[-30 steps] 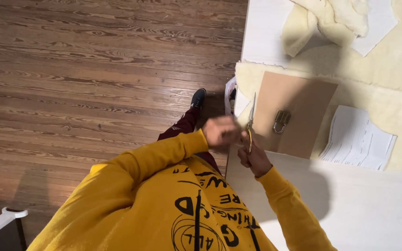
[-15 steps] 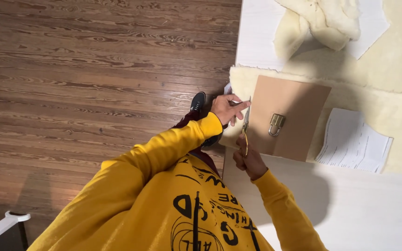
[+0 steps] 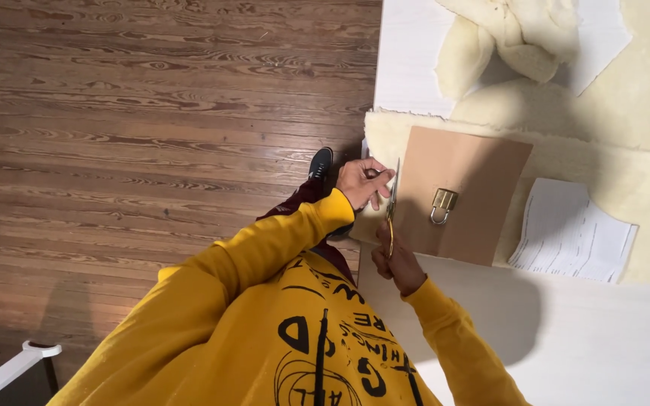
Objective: Cutting sheepskin material according to a paper pattern using scissors.
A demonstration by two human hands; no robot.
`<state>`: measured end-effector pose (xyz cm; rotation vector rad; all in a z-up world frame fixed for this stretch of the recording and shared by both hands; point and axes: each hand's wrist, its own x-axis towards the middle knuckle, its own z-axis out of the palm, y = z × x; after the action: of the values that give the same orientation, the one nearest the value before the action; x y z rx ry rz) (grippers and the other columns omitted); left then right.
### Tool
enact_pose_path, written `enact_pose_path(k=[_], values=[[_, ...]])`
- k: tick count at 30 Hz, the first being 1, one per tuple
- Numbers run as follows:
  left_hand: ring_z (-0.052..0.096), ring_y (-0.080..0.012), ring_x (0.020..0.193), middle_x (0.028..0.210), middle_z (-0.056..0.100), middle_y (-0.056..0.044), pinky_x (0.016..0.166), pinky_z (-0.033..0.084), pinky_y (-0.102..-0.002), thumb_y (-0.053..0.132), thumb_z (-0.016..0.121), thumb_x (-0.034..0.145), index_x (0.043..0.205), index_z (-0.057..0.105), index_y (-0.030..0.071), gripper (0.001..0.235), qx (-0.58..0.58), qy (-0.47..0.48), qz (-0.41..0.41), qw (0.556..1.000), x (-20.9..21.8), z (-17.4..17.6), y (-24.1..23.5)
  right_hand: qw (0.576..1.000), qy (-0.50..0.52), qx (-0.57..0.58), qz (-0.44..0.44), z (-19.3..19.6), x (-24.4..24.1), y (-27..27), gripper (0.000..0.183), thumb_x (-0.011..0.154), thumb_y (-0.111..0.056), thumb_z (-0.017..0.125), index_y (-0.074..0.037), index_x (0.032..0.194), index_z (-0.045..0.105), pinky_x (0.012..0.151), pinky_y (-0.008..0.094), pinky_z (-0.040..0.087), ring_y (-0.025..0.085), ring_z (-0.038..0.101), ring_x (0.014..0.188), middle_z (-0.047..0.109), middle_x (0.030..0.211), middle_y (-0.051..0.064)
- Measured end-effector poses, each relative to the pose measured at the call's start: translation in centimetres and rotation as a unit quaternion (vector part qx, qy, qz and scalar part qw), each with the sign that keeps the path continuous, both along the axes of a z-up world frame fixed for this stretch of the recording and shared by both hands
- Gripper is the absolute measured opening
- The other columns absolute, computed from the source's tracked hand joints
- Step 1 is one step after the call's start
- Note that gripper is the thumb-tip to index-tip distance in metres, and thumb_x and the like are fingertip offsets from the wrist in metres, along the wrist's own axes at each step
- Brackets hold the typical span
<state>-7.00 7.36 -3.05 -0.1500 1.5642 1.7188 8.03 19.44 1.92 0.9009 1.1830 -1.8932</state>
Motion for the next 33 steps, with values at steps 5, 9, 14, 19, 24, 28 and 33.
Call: enact_pose_path(k=[5, 9, 14, 19, 24, 28, 33], values=[[0.064, -0.0131, 0.045, 0.067, 0.071, -0.009, 0.039, 0.049, -0.028, 0.019, 0.07, 0.097, 0.097, 0.066, -0.004, 0.024, 0.016, 0.007, -0.009, 1.0, 0.2, -0.6, 0.1, 0.999, 0.029, -0.02, -0.024, -0.6, -0.1, 0.4, 0.036, 0.105, -0.055, 0.041, -0.019, 0.102, 0.046, 0.04, 0.027, 0.019, 0.008, 0.024, 0.043, 0.03, 0.054, -0.005], [0.065, -0.013, 0.047, 0.065, 0.069, -0.008, 0.04, 0.051, -0.028, 0.02, 0.069, 0.098, 0.1, 0.067, -0.004, 0.024, -0.01, 0.015, -0.028, 0.999, 0.0, -0.5, 0.3, 0.999, 0.017, -0.013, -0.023, -0.7, -0.5, 0.6, 0.036, 0.106, -0.053, 0.042, -0.018, 0.1, 0.046, 0.039, 0.027, 0.017, 0.008, 0.022, 0.042, 0.029, 0.052, -0.005], [0.064, -0.0123, 0.047, 0.064, 0.069, -0.007, 0.041, 0.051, -0.028, 0.021, 0.069, 0.098, 0.101, 0.068, -0.003, 0.025, -0.015, 0.026, -0.037, 0.999, -0.1, -0.1, 0.0, 1.0, 0.014, -0.015, -0.021, -0.8, -0.5, 0.5, 0.028, 0.102, -0.051, 0.043, -0.023, 0.102, 0.049, 0.037, 0.028, 0.018, 0.009, 0.023, 0.039, 0.029, 0.048, -0.003], [0.064, -0.0108, 0.046, 0.062, 0.068, -0.006, 0.042, 0.053, -0.028, 0.021, 0.07, 0.097, 0.102, 0.07, -0.002, 0.024, -0.025, 0.025, -0.046, 0.998, -0.3, -0.4, -0.2, 0.996, 0.022, -0.056, -0.066, -2.2, -0.5, 1.2, 0.039, 0.109, -0.053, 0.043, -0.017, 0.096, 0.044, 0.035, 0.026, 0.018, 0.008, 0.023, 0.038, 0.03, 0.05, -0.004], [0.064, -0.009, 0.048, 0.063, 0.07, -0.005, 0.041, 0.052, -0.027, 0.022, 0.072, 0.095, 0.099, 0.073, 0.0, 0.023, -0.022, 0.066, -0.04, 0.997, -0.5, -0.3, -0.3, 1.0, 0.008, 0.016, -0.019, 2.4, -3.4, 0.5, 0.027, 0.102, -0.048, 0.045, -0.022, 0.105, 0.053, 0.036, 0.027, 0.02, 0.009, 0.024, 0.039, 0.032, 0.049, -0.003], [0.062, -0.0097, 0.045, 0.062, 0.07, -0.006, 0.039, 0.05, -0.027, 0.025, 0.075, 0.092, 0.099, 0.073, 0.001, 0.025, -0.029, 0.028, -0.032, 0.999, -0.9, 1.7, -0.1, 1.0, 0.001, 0.002, -0.017, 0.2, -2.2, 0.9, 0.028, 0.103, -0.048, 0.045, -0.021, 0.101, 0.05, 0.036, 0.027, 0.02, 0.009, 0.024, 0.039, 0.032, 0.049, -0.003], [0.061, -0.0138, 0.042, 0.064, 0.07, -0.01, 0.035, 0.042, -0.028, 0.03, 0.079, 0.091, 0.089, 0.07, -0.002, 0.033, -0.051, -0.075, 0.028, 0.995, -2.1, 2.0, 0.9, 0.999, 0.01, -0.013, -0.033, 0.1, -2.2, 0.9, 0.034, 0.105, -0.05, 0.044, -0.019, 0.093, 0.045, 0.036, 0.027, 0.021, 0.009, 0.025, 0.039, 0.033, 0.049, -0.002]])
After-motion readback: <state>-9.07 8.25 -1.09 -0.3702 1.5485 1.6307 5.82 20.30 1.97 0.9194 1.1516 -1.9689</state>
